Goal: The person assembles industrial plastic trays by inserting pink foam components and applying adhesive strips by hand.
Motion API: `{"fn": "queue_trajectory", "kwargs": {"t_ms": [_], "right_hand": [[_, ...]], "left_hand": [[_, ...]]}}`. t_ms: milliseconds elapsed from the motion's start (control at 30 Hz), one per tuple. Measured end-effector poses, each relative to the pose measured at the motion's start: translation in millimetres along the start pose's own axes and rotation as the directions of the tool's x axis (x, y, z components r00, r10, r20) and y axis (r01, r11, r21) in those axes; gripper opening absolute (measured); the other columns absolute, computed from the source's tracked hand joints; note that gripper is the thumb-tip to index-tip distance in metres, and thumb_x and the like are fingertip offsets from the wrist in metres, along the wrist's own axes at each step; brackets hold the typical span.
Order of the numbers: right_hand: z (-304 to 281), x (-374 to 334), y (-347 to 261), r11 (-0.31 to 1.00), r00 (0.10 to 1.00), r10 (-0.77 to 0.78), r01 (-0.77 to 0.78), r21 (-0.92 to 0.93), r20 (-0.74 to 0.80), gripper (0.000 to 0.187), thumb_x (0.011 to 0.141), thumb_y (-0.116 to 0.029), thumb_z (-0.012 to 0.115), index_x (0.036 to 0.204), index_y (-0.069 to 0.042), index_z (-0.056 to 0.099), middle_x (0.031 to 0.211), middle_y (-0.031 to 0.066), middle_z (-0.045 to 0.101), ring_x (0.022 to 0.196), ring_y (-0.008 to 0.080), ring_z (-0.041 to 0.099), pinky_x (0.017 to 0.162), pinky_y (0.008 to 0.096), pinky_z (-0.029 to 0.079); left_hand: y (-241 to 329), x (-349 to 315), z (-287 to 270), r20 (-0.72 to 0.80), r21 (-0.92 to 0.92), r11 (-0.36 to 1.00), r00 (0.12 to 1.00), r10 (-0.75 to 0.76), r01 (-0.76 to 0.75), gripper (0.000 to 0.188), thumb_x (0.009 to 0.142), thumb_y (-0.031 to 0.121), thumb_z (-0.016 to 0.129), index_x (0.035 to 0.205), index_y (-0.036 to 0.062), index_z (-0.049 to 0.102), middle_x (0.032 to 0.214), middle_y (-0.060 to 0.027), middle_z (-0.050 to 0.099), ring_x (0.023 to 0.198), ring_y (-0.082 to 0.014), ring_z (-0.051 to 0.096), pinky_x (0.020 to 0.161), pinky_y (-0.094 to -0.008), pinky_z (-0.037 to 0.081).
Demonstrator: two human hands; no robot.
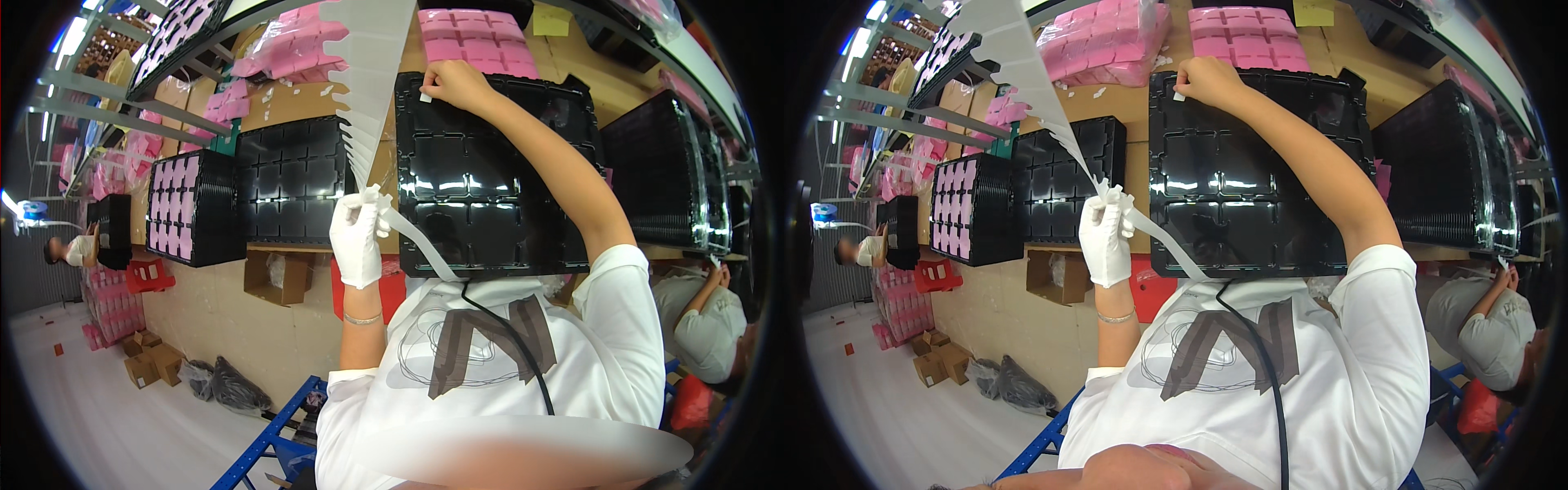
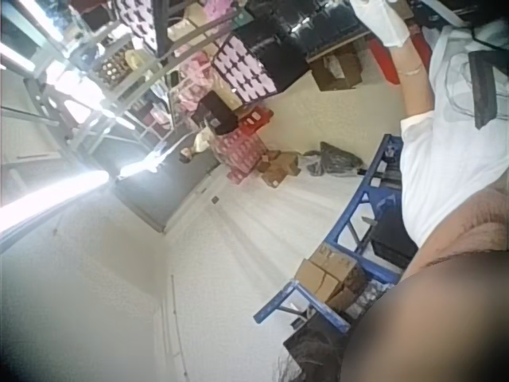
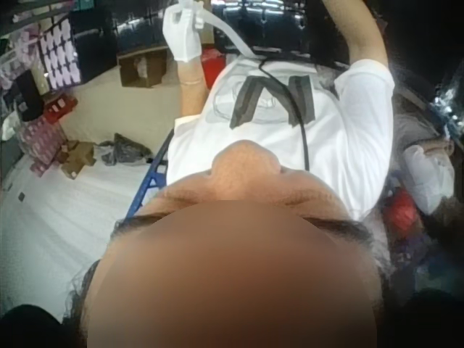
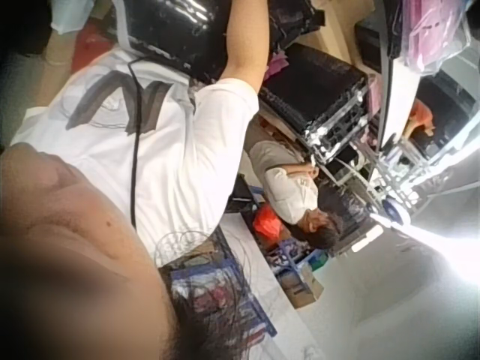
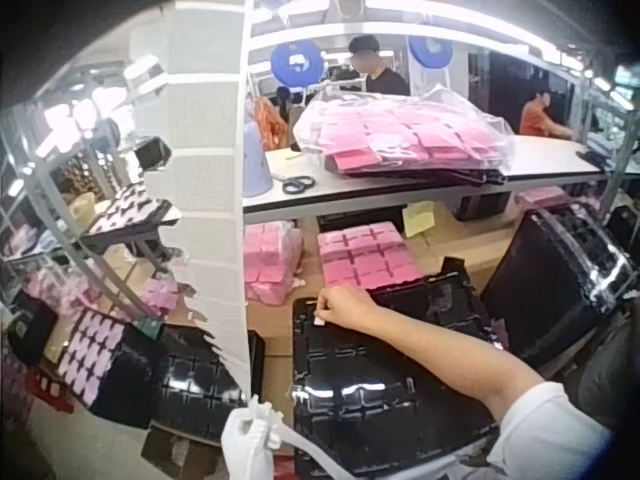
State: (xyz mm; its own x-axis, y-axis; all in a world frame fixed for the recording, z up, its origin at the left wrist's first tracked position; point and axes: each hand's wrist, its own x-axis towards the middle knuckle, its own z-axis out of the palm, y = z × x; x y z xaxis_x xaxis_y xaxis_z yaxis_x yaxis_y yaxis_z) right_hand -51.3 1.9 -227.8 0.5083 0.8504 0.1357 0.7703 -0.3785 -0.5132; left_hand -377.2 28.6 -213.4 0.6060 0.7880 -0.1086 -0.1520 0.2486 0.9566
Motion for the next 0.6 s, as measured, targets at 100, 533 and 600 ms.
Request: {"fn": "queue_trajectory", "kwargs": {"t_ms": [100,533,600], "right_hand": [[0,-9,2,0.993,0.993,-0.118,0.118,0.004,-0.031,0.020,0.079,-0.030,0.074,0.082,-0.010,0.070,0.078,0.0070,0.069,0.077,0.0273,0.067,0.067,0.0412,0.050],[-24,-123,-51,0.020,0.921,0.011,-0.389,0.921,0.389,0.013,0.096,-0.014,0.063,0.104,-0.005,0.060,0.092,0.0058,0.065,0.068,0.0050,0.053,0.059,0.0194,0.041],[-30,-151,-70,0.073,0.906,-0.021,-0.421,0.904,0.424,0.014,0.094,-0.014,0.066,0.104,-0.004,0.062,0.084,-0.0005,0.062,0.065,0.0028,0.049,0.058,0.0180,0.038]], "left_hand": [[-1,0,0,0.009,0.013,1.000,1.000,0.005,-0.005,0.013,0.098,0.012,0.062,0.106,0.0019,0.065,0.087,-0.0051,0.066,0.063,-0.0058,0.056,0.055,-0.0172,0.044],[3,-5,44,0.017,-0.091,0.995,0.999,-0.039,0.040,0.017,0.092,0.009,0.071,0.101,0.0055,0.058,0.084,-0.0018,0.062,0.066,-0.0051,0.056,0.057,-0.0178,0.044],[1,-6,56,0.088,-0.140,0.990,0.996,-0.010,0.022,0.018,0.093,0.008,0.069,0.105,0.0048,0.056,0.088,-0.0039,0.063,0.068,-0.0070,0.058,0.056,-0.0190,0.046]]}}
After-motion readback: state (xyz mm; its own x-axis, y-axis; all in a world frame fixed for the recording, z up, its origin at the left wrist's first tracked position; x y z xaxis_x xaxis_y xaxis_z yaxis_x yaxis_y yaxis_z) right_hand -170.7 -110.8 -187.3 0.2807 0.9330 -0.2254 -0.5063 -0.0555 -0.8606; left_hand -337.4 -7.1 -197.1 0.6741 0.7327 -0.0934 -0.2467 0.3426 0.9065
